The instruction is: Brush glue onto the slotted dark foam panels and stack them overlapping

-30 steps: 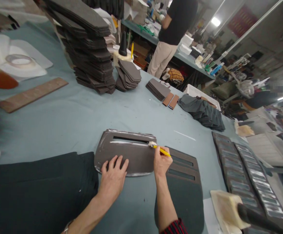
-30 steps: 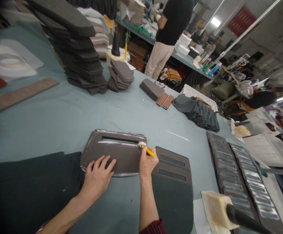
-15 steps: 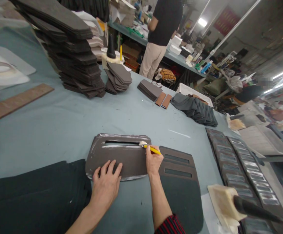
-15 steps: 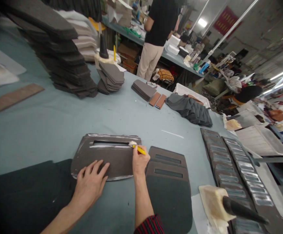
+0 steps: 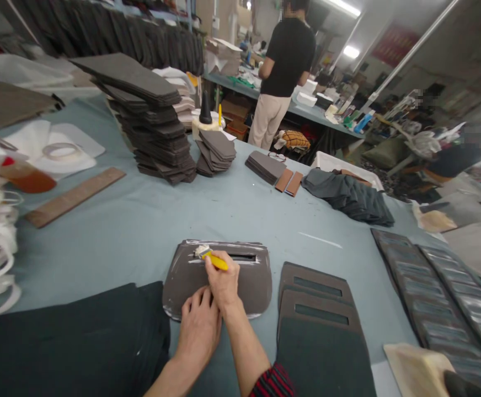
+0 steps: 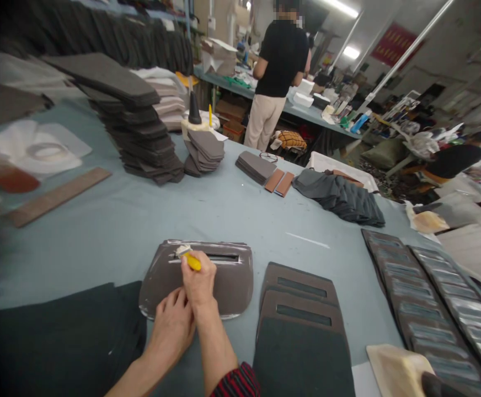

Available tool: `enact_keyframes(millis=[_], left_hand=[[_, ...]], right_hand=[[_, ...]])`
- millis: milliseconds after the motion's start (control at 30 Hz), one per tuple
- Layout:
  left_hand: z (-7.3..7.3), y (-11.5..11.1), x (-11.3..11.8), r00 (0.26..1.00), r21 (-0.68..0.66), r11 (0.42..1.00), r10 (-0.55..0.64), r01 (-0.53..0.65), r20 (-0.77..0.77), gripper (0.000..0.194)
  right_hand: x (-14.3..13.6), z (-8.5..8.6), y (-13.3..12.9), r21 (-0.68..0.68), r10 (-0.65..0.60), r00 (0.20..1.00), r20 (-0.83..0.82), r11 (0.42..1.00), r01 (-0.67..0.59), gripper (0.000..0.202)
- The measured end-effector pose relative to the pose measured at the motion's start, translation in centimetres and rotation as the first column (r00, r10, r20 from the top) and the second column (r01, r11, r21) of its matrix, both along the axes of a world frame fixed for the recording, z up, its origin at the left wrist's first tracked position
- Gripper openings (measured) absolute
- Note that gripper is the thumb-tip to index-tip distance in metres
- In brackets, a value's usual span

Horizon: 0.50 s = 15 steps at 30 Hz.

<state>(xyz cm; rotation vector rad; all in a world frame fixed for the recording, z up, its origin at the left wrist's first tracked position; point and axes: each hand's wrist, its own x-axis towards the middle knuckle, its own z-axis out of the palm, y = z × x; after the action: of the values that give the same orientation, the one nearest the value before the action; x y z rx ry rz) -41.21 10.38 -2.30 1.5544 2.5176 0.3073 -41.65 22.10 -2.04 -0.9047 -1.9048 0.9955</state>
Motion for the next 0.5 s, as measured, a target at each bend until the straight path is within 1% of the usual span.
enact_keyframes(millis=[33,100,200,300,367,400,433,500], left_hand=[[0.0,-0.1,0.0,1.0,0.02,1.0,0.006,-0.006,-0.001,0.04],[0.0,-0.1,0.0,1.0,0.06,0.998,0.011,-0.011,-0.004,0.041],[0.1,0.2,0.2,1.0,0.081,0.996,0.021,-0.021,-0.006,0.042],[0.4,1.2,0.5,0.998,0.082,0.996,0.041,-0.044,0.048,0.04],[0.5,2.4,0.9,0.983,0.111,0.993,0.011,-0.032,0.185,0.038],[0.4,3.1,1.1,0.959,0.145,0.989,-0.019,-0.023,0.283,0.038],[0.2,3.9,1.4,0.922,0.187,0.982,-0.054,-0.02,0.384,0.038],[-0.5,5.5,2.1,0.823,0.263,0.963,-0.108,-0.052,0.558,0.038]], right_hand=[[0.8,-0.1,0.6,-0.004,-0.047,0.999,0.021,0.999,0.048,0.015],[3.4,-0.1,2.1,0.009,-0.182,0.981,0.062,0.983,0.182,0.018],[8.0,0.6,3.9,0.084,-0.383,0.921,0.072,0.922,0.377,0.023],[11.5,0.9,4.7,0.109,-0.472,0.881,0.021,0.878,0.467,0.027],[12.9,0.5,4.7,0.106,-0.508,0.86,0.045,0.858,0.502,0.032],[13.5,0.2,4.4,0.112,-0.529,0.844,0.088,0.847,0.52,0.035],[14.0,-0.2,4.2,0.12,-0.541,0.829,0.144,0.841,0.528,0.036],[14.6,-1.0,3.4,0.121,-0.538,0.808,0.238,0.842,0.525,0.037]])
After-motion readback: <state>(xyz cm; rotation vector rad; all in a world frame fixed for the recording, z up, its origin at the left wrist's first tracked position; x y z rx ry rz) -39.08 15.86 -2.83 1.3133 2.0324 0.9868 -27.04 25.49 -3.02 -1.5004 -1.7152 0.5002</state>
